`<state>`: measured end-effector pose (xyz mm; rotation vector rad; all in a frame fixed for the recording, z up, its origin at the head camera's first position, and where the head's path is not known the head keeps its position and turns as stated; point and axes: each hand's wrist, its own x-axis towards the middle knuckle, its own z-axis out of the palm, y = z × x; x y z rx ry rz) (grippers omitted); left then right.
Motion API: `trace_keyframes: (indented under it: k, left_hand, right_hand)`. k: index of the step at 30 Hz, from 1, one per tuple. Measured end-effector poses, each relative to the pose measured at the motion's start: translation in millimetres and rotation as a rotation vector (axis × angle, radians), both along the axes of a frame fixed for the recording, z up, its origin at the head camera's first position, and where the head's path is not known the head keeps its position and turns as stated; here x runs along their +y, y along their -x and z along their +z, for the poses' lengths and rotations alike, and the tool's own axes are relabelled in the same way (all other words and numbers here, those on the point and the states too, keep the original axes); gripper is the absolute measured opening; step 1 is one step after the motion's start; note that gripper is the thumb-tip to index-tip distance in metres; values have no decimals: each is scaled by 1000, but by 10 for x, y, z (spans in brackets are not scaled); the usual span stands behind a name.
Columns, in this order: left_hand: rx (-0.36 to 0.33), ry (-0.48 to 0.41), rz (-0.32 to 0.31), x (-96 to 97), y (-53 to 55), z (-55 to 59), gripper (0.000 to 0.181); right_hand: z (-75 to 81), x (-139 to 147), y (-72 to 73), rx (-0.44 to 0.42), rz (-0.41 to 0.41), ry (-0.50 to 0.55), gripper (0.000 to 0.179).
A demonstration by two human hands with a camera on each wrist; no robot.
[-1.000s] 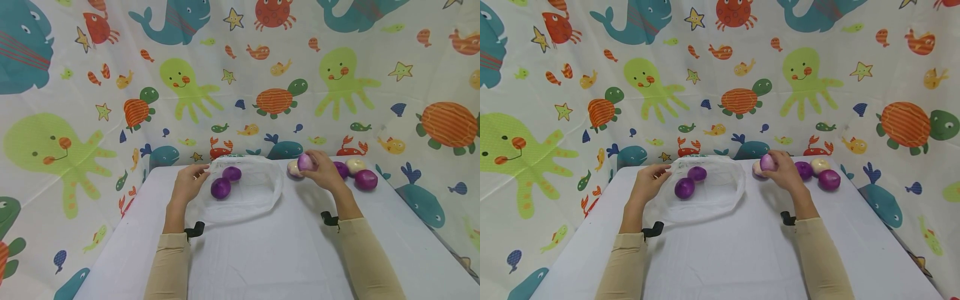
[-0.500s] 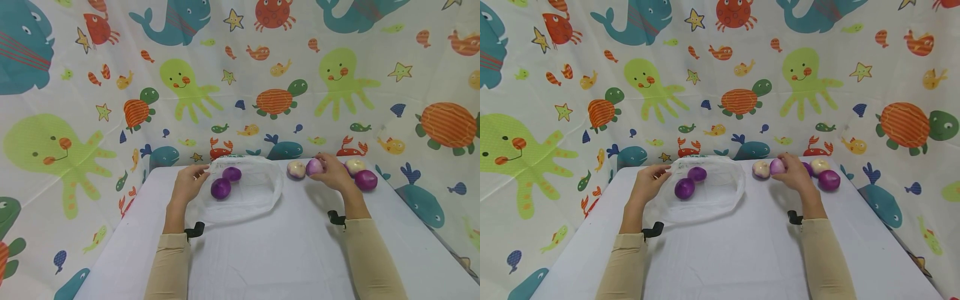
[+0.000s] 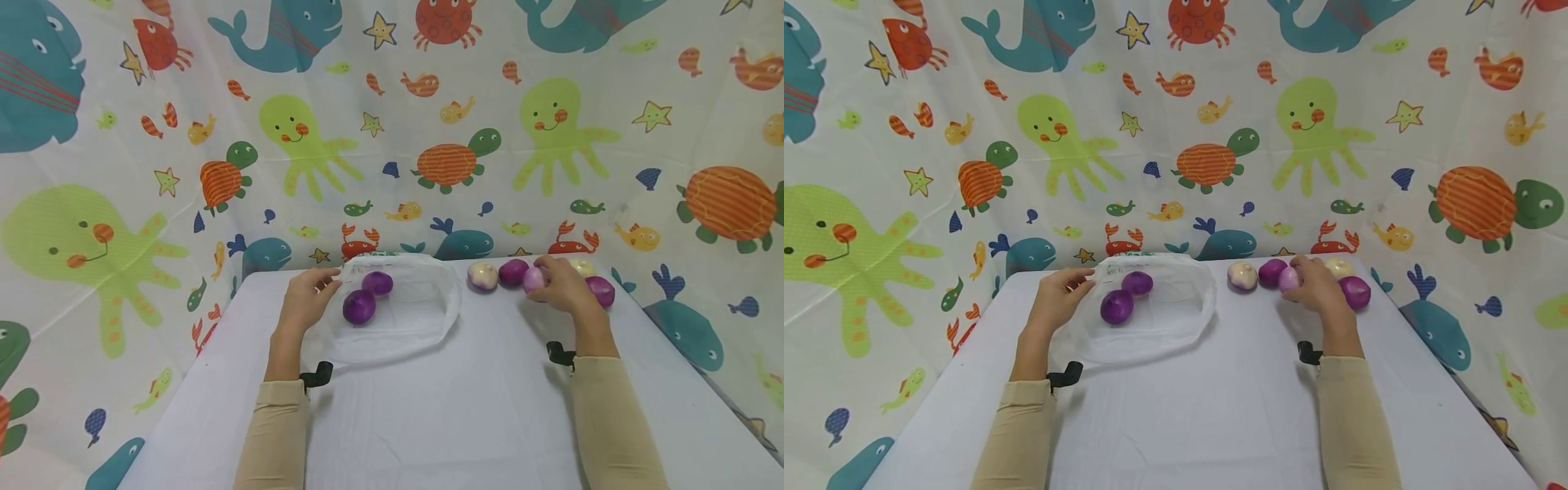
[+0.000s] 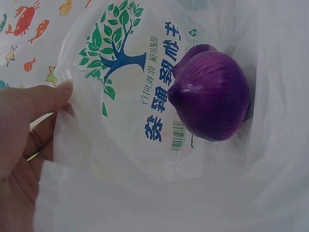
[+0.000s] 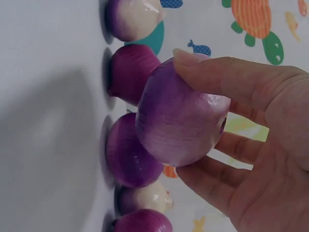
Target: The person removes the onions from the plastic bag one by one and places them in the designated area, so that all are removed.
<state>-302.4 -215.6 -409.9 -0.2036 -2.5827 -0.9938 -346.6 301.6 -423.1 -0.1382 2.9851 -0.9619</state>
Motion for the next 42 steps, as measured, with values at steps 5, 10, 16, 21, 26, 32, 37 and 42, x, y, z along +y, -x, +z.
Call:
trace_keyframes:
  k: [5, 10, 16, 21, 26, 32, 37, 42]
  left_hand:
    - [2, 2, 8, -1, 8, -1, 33]
    - [5, 15, 18, 2, 21, -10, 33]
    - [3, 10, 18, -1, 27, -25, 32]
    - [0, 11, 18, -2, 36, -39, 32]
    - [0, 14, 15, -4, 42, -45, 32]
    - [2, 17, 13, 0, 46, -48, 33]
    - [1, 21, 12, 1, 49, -51, 33]
    - [-1, 21, 14, 2, 45, -49, 33]
  right_hand:
    - [17, 45, -20, -13, -29, -16, 70]
    - [27, 78, -33, -63, -68, 8, 76]
    - [12, 110, -34, -101, -67, 25, 83]
    - [-12, 145, -25, -95, -57, 9, 83]
    - [-42, 172, -11, -99, -36, 5, 81]
    - [-77, 195, -6, -120, -27, -5, 82]
    - [-92, 217, -8, -137, -42, -1, 82]
    - [-108, 229, -2, -189, -64, 14, 83]
